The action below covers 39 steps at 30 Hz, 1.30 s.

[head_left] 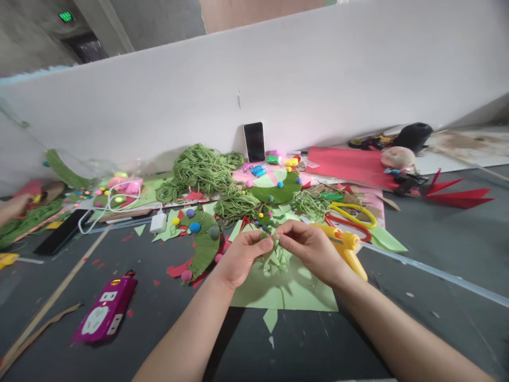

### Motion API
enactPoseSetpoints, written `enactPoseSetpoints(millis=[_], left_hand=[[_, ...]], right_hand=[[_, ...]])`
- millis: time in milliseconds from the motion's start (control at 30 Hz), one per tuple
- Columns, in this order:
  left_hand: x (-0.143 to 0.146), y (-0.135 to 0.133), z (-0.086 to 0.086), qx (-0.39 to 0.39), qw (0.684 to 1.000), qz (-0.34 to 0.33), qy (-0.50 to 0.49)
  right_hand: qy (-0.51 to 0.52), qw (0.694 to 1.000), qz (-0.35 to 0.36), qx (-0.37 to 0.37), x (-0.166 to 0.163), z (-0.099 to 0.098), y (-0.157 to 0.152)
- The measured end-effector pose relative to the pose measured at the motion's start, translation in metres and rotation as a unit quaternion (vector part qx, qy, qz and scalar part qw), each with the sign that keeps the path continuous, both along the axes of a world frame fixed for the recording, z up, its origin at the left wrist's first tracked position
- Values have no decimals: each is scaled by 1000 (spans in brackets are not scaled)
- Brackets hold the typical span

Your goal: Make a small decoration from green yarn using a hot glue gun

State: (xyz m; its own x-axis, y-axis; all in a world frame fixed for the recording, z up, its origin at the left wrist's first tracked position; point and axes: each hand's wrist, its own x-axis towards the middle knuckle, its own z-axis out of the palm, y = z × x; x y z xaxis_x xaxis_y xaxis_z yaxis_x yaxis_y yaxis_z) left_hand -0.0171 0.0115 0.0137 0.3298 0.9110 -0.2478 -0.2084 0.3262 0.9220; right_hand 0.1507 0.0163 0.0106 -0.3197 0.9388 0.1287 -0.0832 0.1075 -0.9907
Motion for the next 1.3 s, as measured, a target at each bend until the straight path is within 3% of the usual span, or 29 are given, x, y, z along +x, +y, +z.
enactPoseSetpoints(millis=[267, 567, 800, 1100, 1300], left_hand=[[-4, 2, 1, 25, 999, -13, 41], [-1, -1, 3, 13, 1000, -12, 0], [-4, 1, -4, 17, 1000, -1, -4], [1, -3, 11, 152, 984, 33, 84], [3, -3, 8, 232, 959, 92, 133]], right_hand=[[30, 998, 45, -11, 2, 6, 3], [95, 992, 44, -64, 1, 6, 1], [84, 995, 54, -19, 4, 10, 1], [-4, 999, 21, -37, 6, 8, 1], [-43, 997, 30, -50, 7, 11, 1]])
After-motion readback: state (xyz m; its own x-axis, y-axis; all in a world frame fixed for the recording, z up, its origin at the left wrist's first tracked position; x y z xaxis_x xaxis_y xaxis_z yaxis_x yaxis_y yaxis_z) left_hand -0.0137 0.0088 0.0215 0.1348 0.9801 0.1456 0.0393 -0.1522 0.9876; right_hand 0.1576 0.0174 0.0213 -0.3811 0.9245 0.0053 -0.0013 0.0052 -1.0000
